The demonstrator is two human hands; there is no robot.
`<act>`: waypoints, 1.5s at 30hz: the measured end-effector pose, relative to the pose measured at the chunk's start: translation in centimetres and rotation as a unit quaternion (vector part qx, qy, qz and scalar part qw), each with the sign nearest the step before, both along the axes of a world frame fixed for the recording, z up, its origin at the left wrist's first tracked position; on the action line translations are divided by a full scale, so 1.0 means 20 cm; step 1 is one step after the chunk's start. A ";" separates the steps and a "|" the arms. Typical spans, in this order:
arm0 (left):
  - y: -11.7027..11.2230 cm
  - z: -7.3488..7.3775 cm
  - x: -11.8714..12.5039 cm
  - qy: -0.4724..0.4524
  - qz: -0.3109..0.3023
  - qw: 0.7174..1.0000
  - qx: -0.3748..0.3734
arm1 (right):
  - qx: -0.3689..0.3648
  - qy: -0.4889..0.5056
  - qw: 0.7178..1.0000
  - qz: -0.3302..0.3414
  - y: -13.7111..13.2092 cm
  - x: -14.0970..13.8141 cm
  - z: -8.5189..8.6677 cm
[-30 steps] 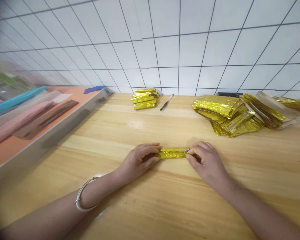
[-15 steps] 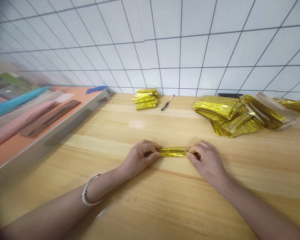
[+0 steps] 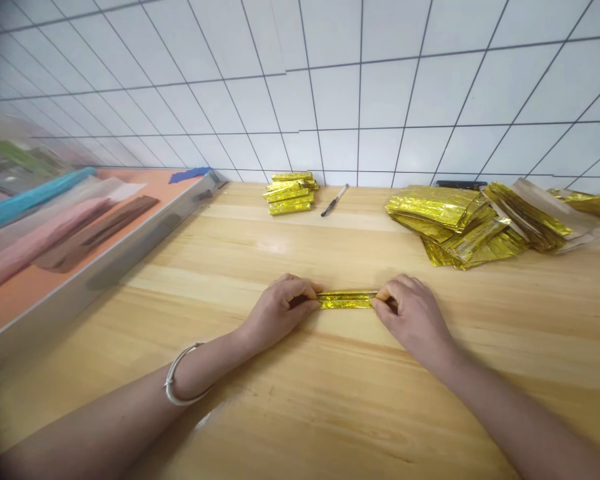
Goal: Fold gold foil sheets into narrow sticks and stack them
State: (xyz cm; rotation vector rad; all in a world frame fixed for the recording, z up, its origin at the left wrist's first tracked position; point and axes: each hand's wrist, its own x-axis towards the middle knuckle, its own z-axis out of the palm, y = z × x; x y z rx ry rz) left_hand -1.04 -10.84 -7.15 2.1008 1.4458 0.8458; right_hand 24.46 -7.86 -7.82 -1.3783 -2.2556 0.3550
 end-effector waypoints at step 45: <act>-0.02 -0.01 -0.01 0.179 -0.067 0.977 0.098 | 0.058 0.009 0.997 0.056 -0.03 0.02 -0.02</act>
